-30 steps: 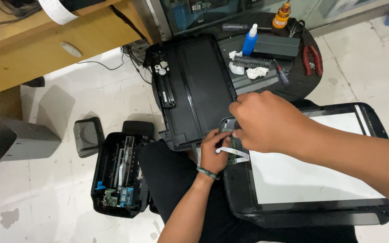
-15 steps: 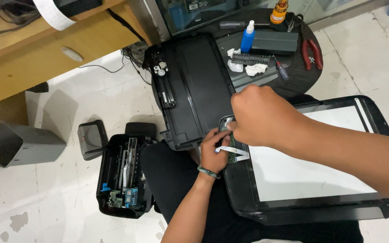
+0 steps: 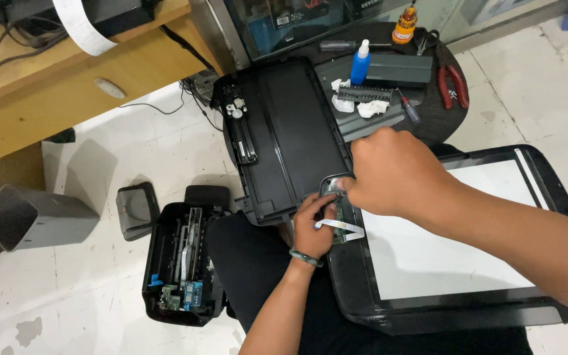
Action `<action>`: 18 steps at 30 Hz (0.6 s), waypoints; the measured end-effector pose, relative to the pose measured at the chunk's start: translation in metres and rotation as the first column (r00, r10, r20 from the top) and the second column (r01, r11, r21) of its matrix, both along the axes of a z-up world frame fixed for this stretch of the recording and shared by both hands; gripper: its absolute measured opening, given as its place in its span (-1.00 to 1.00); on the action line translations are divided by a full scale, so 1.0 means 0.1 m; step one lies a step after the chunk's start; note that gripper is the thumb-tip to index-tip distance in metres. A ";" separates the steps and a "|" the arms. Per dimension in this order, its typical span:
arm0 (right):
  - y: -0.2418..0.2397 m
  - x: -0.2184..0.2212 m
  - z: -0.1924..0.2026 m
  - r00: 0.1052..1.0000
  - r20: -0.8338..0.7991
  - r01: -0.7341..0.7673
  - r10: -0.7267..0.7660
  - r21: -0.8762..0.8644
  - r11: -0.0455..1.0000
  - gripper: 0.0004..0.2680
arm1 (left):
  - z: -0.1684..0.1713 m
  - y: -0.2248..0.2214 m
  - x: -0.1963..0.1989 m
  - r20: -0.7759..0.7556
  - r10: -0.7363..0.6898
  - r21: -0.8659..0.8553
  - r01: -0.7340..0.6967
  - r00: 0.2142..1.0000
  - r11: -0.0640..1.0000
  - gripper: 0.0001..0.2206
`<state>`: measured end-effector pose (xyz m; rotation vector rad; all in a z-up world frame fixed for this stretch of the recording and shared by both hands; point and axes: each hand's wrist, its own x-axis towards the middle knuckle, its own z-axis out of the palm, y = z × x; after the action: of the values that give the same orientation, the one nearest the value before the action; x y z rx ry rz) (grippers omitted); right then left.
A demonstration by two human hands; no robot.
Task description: Securing a circuit board inside a scanner unit by tightening screws with a screwdriver.
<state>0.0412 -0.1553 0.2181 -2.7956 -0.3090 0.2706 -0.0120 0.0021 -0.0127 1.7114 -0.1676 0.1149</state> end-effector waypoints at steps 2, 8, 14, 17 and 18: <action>-0.02 -0.01 0.04 1.000 -0.003 -0.009 0.009 -0.015 1.000 -0.78 | 0.00 0.01 0.02 -0.032 -0.006 -0.004 0.006 0.999 1.000 -0.79; -0.41 0.03 0.31 0.996 -0.048 0.068 -0.080 -0.204 0.976 -0.64 | 0.09 0.00 0.06 -0.170 -0.085 -0.133 0.063 0.982 0.989 -0.52; -1.21 0.15 -0.27 0.902 -0.131 0.430 -0.411 0.341 0.836 -0.79 | 0.09 0.00 0.10 -0.201 -0.091 -0.133 0.065 0.975 0.989 -0.53; -1.42 0.24 -1.12 0.835 -0.450 0.530 -0.316 0.813 0.243 -0.86 | -0.05 0.00 0.12 -0.241 -0.112 -0.208 0.062 0.964 0.976 -0.52; -1.46 0.26 -1.43 0.769 -0.609 0.612 -0.195 0.789 -0.050 -0.83 | -0.11 0.00 0.13 -0.260 -0.135 -0.253 0.067 0.956 0.965 -0.50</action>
<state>0.0676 -0.3015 0.0754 -1.2231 0.3951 0.2142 0.0009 0.0026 -0.0238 1.4536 -0.0320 -0.1738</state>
